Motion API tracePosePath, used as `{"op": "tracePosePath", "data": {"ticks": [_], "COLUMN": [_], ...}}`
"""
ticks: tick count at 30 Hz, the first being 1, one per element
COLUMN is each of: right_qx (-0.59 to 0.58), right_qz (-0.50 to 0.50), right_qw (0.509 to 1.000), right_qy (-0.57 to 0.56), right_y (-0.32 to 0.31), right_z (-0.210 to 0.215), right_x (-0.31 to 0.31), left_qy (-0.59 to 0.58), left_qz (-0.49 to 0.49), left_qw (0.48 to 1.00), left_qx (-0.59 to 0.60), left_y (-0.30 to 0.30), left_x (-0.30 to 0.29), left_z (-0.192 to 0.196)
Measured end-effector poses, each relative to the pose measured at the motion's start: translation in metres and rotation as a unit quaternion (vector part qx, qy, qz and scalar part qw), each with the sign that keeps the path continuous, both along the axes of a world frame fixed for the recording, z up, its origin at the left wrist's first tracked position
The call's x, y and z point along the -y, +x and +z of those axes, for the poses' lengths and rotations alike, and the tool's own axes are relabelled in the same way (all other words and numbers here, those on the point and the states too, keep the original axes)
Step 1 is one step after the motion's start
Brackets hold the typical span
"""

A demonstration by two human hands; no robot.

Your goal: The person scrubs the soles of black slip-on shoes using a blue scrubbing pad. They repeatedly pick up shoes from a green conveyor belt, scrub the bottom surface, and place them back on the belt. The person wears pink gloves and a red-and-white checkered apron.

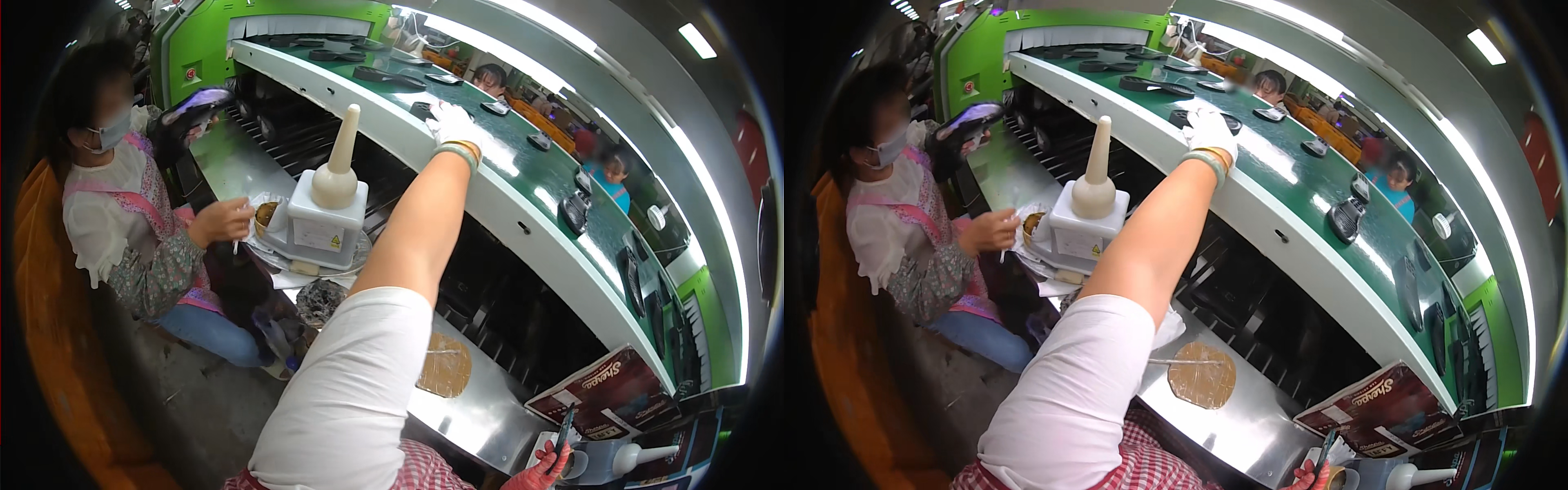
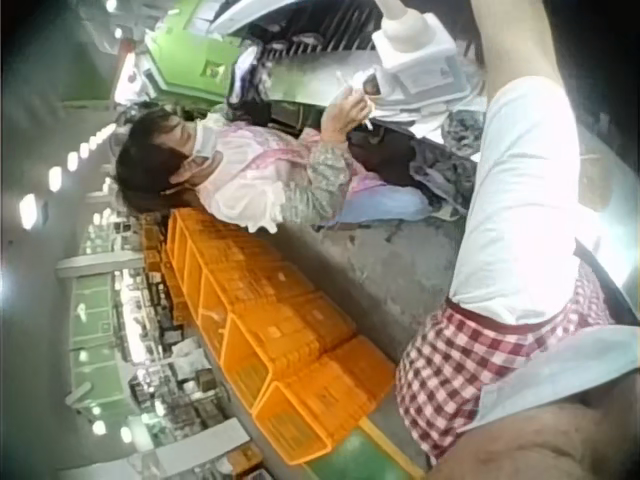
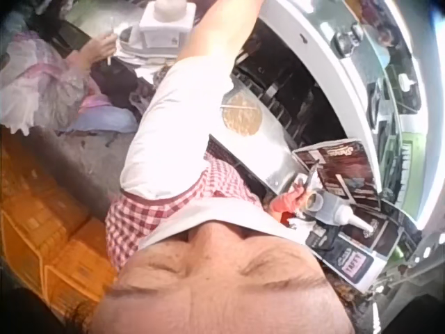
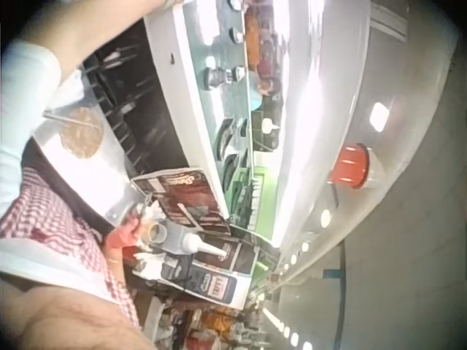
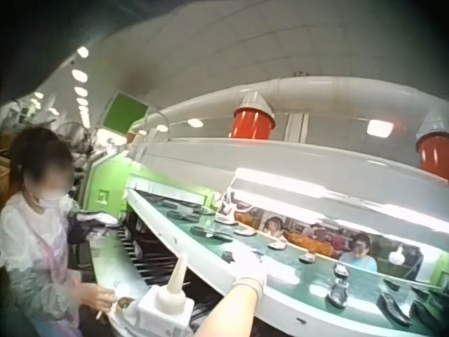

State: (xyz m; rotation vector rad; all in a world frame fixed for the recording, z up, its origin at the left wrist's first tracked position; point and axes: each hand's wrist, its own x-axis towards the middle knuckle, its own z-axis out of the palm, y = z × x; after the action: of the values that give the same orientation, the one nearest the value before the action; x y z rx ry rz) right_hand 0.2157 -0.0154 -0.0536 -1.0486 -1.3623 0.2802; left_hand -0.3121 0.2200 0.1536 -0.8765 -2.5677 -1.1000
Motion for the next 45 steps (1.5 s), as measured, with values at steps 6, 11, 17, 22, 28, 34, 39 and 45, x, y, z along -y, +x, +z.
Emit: {"op": "tracePosePath", "data": {"ticks": [6,11,17,22,28,34,39,45], "right_qx": [-0.024,0.033,0.032,-0.01,-0.067,-0.068,-0.085,-0.11], "right_qz": [-0.024,-0.073,-0.073,-0.074,-0.037,-0.036,-0.033,-0.031], "right_qw": [0.998,0.995,0.997,0.997,0.996,0.997,0.995,0.993], "right_qy": [-0.049,-0.059,-0.021,-0.009,-0.045,-0.001,-0.037,-0.042], "right_y": [-0.007,-0.005,0.012,0.007,0.007,0.062,0.087,0.132], "right_z": [0.009,0.013,0.0,0.007,0.023,-0.026,-0.028,-0.013], "right_x": [-0.005,-0.003,-0.004,0.006,0.02,0.014,0.011,0.006], "left_qy": [-0.067,-0.128,-0.133,-0.016,0.339,0.456,0.309,0.142], "left_qz": [0.095,0.095,0.019,0.01,-0.077,-0.293,-0.516,-0.589], "left_qw": [0.993,0.986,0.99,0.999,0.937,0.838,0.784,0.46], "left_qx": [0.03,0.045,0.049,0.035,0.025,0.063,0.156,0.649], "left_y": [-0.027,-0.052,-0.048,-0.027,0.019,0.152,0.261,0.366], "left_x": [-0.003,-0.001,0.013,0.018,0.047,0.124,0.22,0.245], "left_z": [0.01,0.017,0.021,0.016,-0.002,-0.066,-0.136,-0.231]}}
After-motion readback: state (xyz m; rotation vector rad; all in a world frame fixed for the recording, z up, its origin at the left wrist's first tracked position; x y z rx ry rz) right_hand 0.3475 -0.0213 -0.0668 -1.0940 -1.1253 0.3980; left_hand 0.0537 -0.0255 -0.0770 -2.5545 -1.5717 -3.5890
